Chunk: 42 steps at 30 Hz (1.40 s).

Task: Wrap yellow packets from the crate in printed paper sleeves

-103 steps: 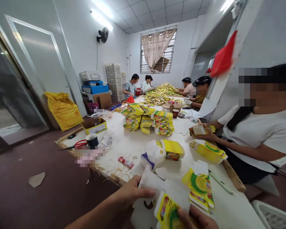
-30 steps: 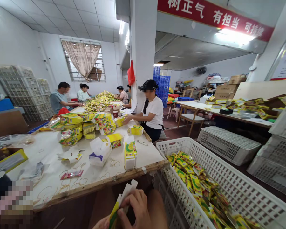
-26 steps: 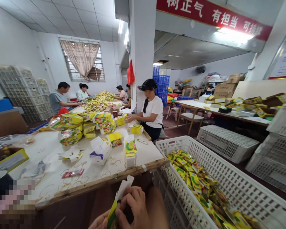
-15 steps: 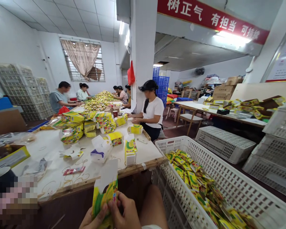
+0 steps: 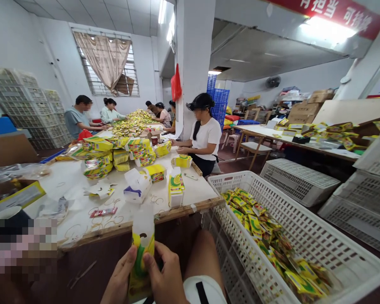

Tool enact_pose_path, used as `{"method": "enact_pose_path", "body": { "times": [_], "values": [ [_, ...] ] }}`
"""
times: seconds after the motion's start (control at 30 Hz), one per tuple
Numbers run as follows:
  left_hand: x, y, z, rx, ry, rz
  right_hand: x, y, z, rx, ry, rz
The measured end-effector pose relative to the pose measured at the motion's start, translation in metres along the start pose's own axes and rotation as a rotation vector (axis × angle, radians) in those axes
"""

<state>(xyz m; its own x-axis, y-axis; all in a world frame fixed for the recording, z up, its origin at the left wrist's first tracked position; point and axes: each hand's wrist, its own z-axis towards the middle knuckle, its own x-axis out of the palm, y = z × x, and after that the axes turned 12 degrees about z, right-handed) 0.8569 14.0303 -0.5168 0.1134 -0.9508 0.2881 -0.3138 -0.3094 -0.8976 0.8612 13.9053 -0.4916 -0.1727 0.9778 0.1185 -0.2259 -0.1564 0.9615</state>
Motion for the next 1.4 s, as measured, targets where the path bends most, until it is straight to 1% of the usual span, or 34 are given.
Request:
{"method": "enact_pose_path", "body": {
  "times": [0.07,0.1,0.17,0.23,0.27,0.33,0.37,0.43,0.5,0.53,0.6,0.67,0.8,0.83,0.93,1.0,1.07,1.13,1.27,1.33,1.4],
  "values": [
    [0.002,-0.002,0.002,0.051,0.036,-0.009,0.000,-0.004,0.000,0.048,-0.023,0.004],
    [0.003,-0.004,0.002,0.081,0.064,0.023,0.000,-0.006,0.001,0.070,-0.052,-0.009],
    [0.004,-0.013,0.001,0.148,0.104,0.167,0.000,-0.010,0.002,0.093,-0.109,-0.053],
    [0.004,-0.023,-0.003,0.218,0.088,0.310,-0.001,-0.011,0.003,0.115,-0.118,-0.052],
    [0.004,-0.028,-0.005,0.245,0.074,0.342,-0.001,-0.011,0.004,0.123,-0.109,-0.017],
    [0.002,-0.036,-0.010,0.253,0.069,0.321,-0.001,-0.009,0.005,0.108,-0.093,0.086],
    [0.000,-0.039,-0.012,0.239,0.095,0.285,-0.001,-0.007,0.006,0.088,-0.087,0.132],
    [-0.006,-0.043,-0.014,0.207,0.209,0.244,-0.002,-0.004,0.007,0.040,-0.052,0.188],
    [-0.014,-0.045,-0.015,0.183,0.334,0.255,-0.004,-0.002,0.008,0.039,0.038,0.226],
    [-0.018,-0.046,-0.015,0.173,0.379,0.265,-0.005,-0.001,0.008,0.053,0.080,0.249],
    [-0.024,-0.048,-0.015,0.162,0.418,0.278,-0.009,0.002,0.010,0.079,0.123,0.274],
    [-0.026,-0.048,-0.016,0.169,0.426,0.273,-0.015,0.005,0.012,0.092,0.144,0.250],
    [-0.024,-0.045,-0.019,0.180,0.475,0.259,-0.026,0.013,0.017,0.141,0.255,0.118],
    [-0.023,-0.044,-0.020,0.174,0.489,0.249,-0.028,0.014,0.019,0.135,0.265,0.070],
    [-0.020,-0.044,-0.020,0.146,0.478,0.223,-0.029,0.016,0.022,0.065,0.222,-0.038],
    [-0.020,-0.046,-0.019,0.142,0.443,0.231,-0.027,0.014,0.023,0.061,0.174,0.036],
    [-0.021,-0.048,-0.017,0.146,0.431,0.244,-0.023,0.011,0.024,0.099,0.140,0.141],
    [-0.024,-0.049,-0.016,0.149,0.423,0.249,-0.020,0.009,0.025,0.143,0.145,0.184],
    [-0.031,-0.047,-0.014,0.142,0.404,0.239,-0.017,0.008,0.029,0.178,0.186,0.144],
    [-0.034,-0.045,-0.012,0.149,0.399,0.240,-0.017,0.007,0.030,0.124,0.192,0.073],
    [-0.036,-0.042,-0.010,0.182,0.352,0.260,-0.019,0.008,0.031,0.047,0.204,-0.026]
  ]
}}
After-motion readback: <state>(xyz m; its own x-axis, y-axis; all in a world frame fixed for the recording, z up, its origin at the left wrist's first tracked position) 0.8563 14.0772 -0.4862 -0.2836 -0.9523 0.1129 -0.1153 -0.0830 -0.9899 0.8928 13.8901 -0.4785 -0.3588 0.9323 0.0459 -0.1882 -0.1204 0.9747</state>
